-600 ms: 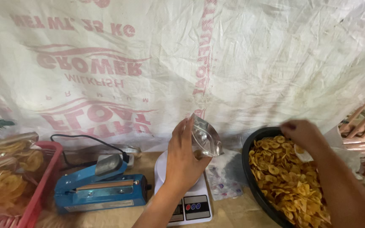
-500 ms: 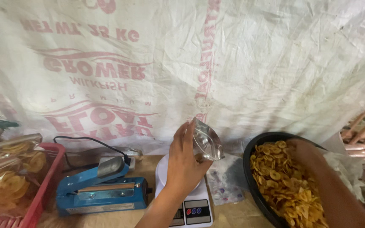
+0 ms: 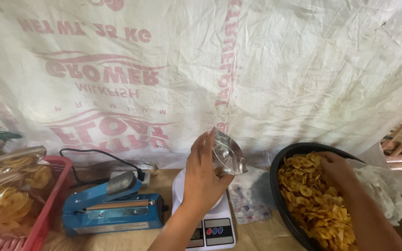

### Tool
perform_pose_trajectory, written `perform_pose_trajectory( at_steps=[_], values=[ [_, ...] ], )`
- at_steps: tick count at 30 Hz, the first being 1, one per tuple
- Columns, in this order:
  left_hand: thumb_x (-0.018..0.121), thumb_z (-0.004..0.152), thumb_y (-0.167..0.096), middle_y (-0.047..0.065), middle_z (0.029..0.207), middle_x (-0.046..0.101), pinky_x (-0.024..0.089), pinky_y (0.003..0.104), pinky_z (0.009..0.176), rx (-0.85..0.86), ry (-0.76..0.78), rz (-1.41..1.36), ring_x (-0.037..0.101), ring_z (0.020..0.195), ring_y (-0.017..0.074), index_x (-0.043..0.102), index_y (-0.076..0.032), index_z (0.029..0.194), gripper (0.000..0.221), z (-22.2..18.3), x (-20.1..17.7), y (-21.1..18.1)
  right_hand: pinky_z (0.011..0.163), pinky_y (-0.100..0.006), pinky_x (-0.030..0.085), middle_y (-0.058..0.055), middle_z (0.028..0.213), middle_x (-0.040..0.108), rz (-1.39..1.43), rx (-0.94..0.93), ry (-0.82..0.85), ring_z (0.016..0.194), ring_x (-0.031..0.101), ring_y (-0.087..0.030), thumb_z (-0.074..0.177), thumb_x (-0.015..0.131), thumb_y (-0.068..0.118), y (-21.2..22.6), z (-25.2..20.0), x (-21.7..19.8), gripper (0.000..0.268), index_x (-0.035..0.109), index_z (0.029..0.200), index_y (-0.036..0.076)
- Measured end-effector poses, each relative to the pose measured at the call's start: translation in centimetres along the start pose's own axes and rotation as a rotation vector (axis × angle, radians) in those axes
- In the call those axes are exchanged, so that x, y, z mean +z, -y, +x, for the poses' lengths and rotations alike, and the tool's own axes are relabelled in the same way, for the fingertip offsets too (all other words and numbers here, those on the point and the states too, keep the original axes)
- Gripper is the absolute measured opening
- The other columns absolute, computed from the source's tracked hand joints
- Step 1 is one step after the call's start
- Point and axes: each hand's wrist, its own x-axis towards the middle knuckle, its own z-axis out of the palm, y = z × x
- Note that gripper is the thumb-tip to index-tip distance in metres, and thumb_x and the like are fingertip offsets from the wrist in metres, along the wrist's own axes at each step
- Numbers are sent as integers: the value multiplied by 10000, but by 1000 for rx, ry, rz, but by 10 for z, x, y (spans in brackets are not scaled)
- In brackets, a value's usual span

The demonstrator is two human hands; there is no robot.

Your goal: The person puts dried banana slices from a large black bowl into a small plastic pouch on a digital scale by hand.

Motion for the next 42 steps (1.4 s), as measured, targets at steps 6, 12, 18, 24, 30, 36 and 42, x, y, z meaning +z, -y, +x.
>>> perform_pose_trajectory(
  at_steps=[6,12,18,24,30,36,42],
  values=[
    [867,668,-165,277,1493,415,444,510,1038,-37,28,-7,483,1304,477,341,-85,1534,1016,-1,4,2,903,-418,562,-144,1123,796,-449,0,14,960,736,-249,939,712,464,1,11,20,508,764,1273,85],
    [874,674,-177,286,1488,406,439,517,1043,-24,29,6,465,1327,488,334,-80,1540,1025,-1,7,2,796,-449,579,-192,1030,786,-47,19,31,904,734,-305,885,750,410,32,-21,1,517,744,1207,5],
    [879,667,-180,283,1496,395,405,530,1063,-13,68,-6,437,1338,488,321,-70,1535,1037,-3,10,-1,758,-369,506,-96,1059,724,172,142,63,905,632,-205,894,752,351,71,-56,-23,457,708,1240,56],
    [882,669,-177,264,1506,397,392,532,1077,5,75,2,426,1342,473,326,-90,1545,1040,-8,10,0,607,-298,407,-37,856,641,428,38,179,705,508,-138,909,747,248,114,-92,-18,330,725,1146,20],
    [871,649,-152,271,1513,388,359,547,1101,22,112,3,404,1359,471,305,-73,1559,1075,-13,15,4,634,-284,472,-48,855,722,235,-221,231,732,563,-133,888,746,222,225,-156,3,278,771,1092,34],
    [878,653,-162,258,1510,410,407,523,1084,-10,85,1,437,1350,474,318,-89,1550,1060,-8,13,3,757,-307,588,-47,994,804,3,-407,258,876,724,-147,875,779,260,297,-204,28,302,749,1146,130],
    [906,670,-211,289,1486,401,436,526,1034,-87,76,-1,439,1330,482,296,-81,1555,1083,4,5,7,813,-362,600,-103,1080,822,-71,-244,20,953,773,-221,955,689,282,218,-111,-5,325,758,1233,128]
  ],
)
